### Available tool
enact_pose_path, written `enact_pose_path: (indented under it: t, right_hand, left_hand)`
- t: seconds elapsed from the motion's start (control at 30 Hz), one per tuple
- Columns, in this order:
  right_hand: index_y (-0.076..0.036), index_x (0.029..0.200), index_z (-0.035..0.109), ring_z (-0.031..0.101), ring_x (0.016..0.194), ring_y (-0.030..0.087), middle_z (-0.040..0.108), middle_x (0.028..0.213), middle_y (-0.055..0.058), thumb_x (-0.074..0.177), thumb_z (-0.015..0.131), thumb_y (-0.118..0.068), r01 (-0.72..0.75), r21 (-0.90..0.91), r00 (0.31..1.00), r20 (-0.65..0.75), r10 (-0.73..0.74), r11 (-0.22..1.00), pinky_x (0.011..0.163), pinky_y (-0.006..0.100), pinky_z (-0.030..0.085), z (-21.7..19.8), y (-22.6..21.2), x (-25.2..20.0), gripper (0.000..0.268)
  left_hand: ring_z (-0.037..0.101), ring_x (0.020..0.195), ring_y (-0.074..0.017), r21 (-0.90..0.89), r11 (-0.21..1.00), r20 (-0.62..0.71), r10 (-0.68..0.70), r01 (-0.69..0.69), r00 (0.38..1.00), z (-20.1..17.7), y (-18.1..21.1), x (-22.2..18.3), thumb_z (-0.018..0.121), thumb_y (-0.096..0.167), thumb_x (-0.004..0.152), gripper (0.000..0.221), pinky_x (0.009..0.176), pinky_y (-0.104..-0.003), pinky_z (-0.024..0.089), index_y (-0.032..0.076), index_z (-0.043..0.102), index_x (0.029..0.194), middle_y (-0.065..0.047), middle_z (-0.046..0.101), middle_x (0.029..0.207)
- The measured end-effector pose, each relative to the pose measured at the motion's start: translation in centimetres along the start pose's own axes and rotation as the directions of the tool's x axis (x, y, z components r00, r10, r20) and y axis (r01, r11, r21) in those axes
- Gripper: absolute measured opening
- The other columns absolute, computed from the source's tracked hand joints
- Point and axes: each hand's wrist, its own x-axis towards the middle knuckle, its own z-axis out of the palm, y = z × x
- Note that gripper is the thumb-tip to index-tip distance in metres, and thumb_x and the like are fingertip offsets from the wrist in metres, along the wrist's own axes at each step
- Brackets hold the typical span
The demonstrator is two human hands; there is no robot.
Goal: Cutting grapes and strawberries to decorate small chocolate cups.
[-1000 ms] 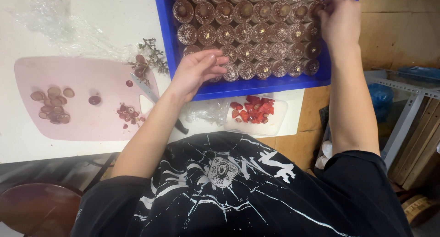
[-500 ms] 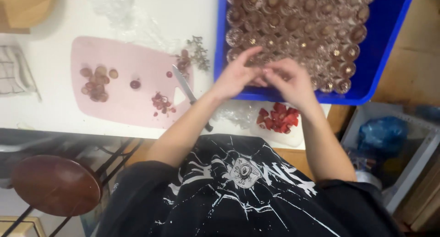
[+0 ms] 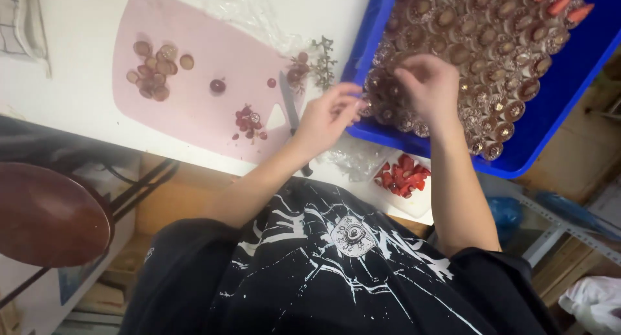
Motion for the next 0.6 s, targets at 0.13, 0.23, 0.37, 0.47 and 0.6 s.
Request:
enact_pose_path:
  t: [0.13,0.23,0.37,0.47,0.6]
  right_hand:
    - [-0.002,0.107,0.076,0.07,0.08,0.016,0.076,0.098,0.011,0.091,0.083,-0.008,0.2,-0.215,0.98,0.032,-0.198,0.956,0.073,0.031,0.056,0.7,-1.8,2.2,0.018]
    - [-0.003,0.104,0.078,0.07,0.084,0.023,0.075,0.099,0.014,0.09,0.085,-0.007,0.312,-0.333,0.95,0.087,-0.3,0.89,0.076,0.036,0.055,1.1,-1.9,2.9,0.017]
    - [-0.003,0.101,0.077,0.071,0.083,0.027,0.073,0.097,0.014,0.088,0.085,-0.007,0.285,-0.361,0.959,0.107,-0.264,0.888,0.078,0.038,0.056,1.7,-2.0,3.5,0.016]
    - [-0.002,0.101,0.076,0.071,0.084,0.027,0.074,0.098,0.014,0.088,0.085,-0.007,0.266,-0.37,0.964,0.099,-0.247,0.89,0.079,0.038,0.056,1.9,-1.7,3.7,0.016]
    - [-0.003,0.099,0.076,0.072,0.086,0.027,0.074,0.099,0.014,0.087,0.086,-0.007,0.288,-0.39,0.957,0.095,-0.273,0.875,0.081,0.038,0.056,2.0,-1.7,3.9,0.016]
  left_hand:
    - [0.074,0.093,-0.0138,-0.046,0.999,0.01,-0.01,0.011,1.0,-1.9,-1.7,-1.6,0.057,0.009,0.105,0.029,0.085,-0.027,0.061,-0.001,0.057,0.132,-0.012,0.076,0.109]
    - [0.073,0.095,-0.0148,-0.09,0.995,-0.011,-0.034,0.033,0.999,-2.7,-2.1,-2.3,0.057,0.008,0.106,0.028,0.086,-0.028,0.061,-0.002,0.058,0.131,-0.013,0.075,0.111]
    - [0.073,0.096,-0.0148,-0.111,0.993,-0.046,-0.035,0.03,0.998,-3.6,-1.3,-2.6,0.057,0.009,0.106,0.027,0.085,-0.028,0.061,-0.002,0.059,0.13,-0.013,0.074,0.112]
    - [0.073,0.096,-0.0145,-0.104,0.995,-0.048,-0.01,0.005,0.999,-3.8,-1.1,-2.7,0.057,0.01,0.106,0.027,0.085,-0.028,0.061,-0.002,0.059,0.13,-0.013,0.074,0.112]
    - [0.072,0.094,-0.0136,-0.075,0.997,-0.06,0.002,-0.006,0.998,-3.8,-0.3,-2.8,0.057,0.011,0.106,0.028,0.084,-0.028,0.06,-0.001,0.058,0.132,-0.013,0.075,0.11]
